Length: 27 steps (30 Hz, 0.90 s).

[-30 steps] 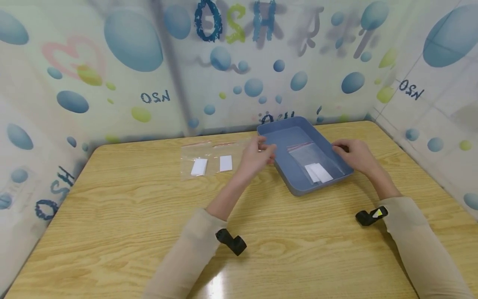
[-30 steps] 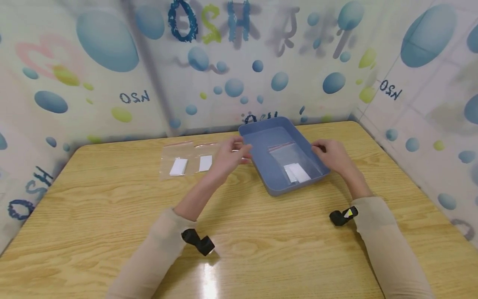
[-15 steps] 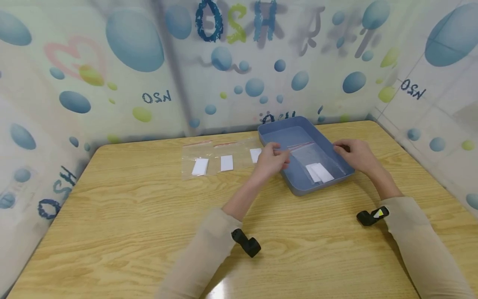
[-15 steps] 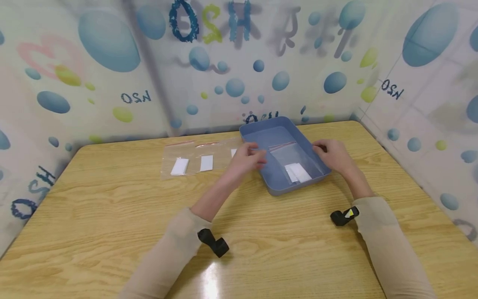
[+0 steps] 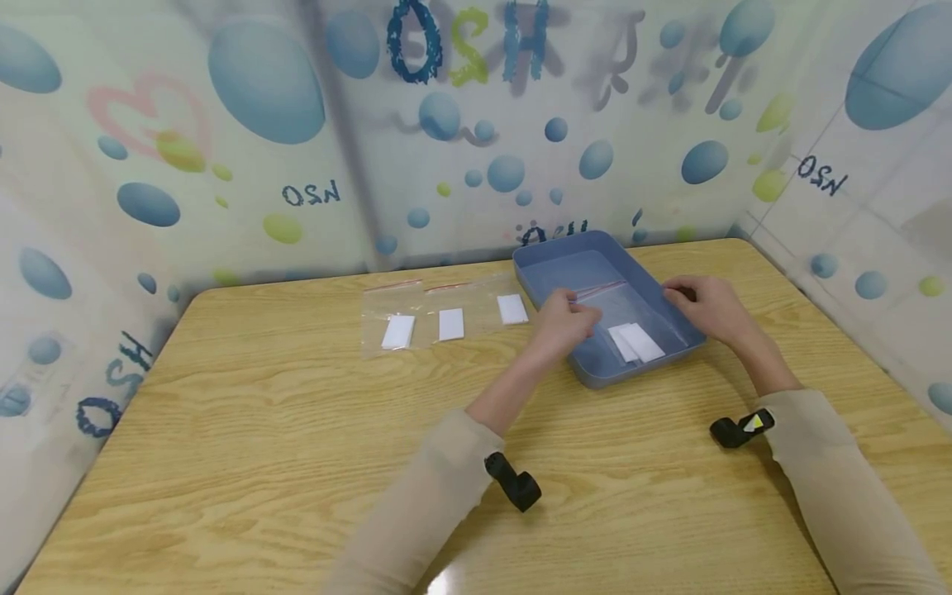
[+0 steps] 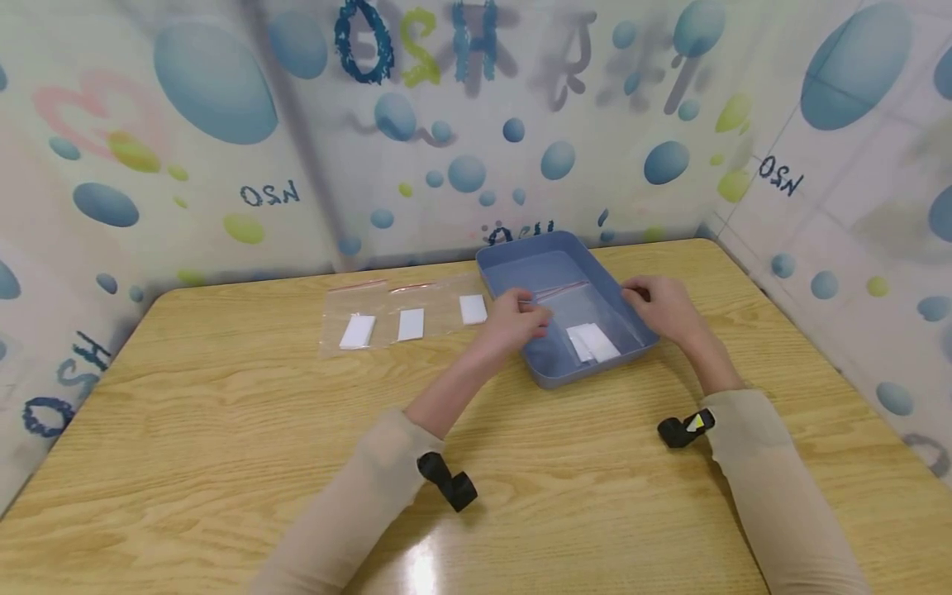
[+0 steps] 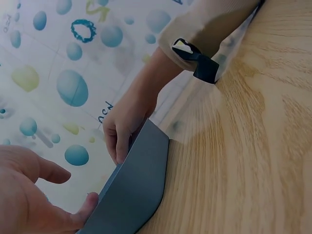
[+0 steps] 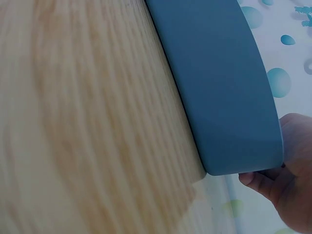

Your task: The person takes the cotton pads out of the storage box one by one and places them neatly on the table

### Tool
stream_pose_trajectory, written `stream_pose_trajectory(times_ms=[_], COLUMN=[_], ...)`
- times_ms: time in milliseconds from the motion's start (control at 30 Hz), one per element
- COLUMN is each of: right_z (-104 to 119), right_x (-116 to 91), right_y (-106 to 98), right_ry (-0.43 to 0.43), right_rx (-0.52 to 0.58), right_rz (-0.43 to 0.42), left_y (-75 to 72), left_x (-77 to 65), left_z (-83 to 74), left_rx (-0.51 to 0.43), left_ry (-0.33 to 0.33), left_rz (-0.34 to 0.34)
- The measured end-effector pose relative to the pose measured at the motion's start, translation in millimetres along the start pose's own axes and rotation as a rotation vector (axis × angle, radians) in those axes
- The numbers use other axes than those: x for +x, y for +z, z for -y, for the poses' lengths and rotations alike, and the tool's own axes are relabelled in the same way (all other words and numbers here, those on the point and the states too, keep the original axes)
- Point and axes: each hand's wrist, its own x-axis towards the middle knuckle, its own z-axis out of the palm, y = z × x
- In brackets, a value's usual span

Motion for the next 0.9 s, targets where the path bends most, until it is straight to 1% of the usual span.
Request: stream_pose_trajectory(times_ms=[200,467,633,900], right_z=[0,1,2,1], right_x=[0,0,0,1], right_y=[0,0,-1,0], right_ry=[-0.005,-0.009,-0.003,-0.007], right_rx=[-0.005,-0.006,0.002,0.003], right_rz=[-0.002,-0.008,-0.003,-0.010], left_y=[8.4,15.7,21.2,25.3], left_x=[0.9,3.8,7.4,11.1], left_z=[-2.2,-3.1,-1.1,0.4], left_rx=[-0.002,0.029,0.056,0.025], left_ry=[-0.041,-0.098,-0.119,-0.153], left_rz=[0.016,0.034,0.041,0.060])
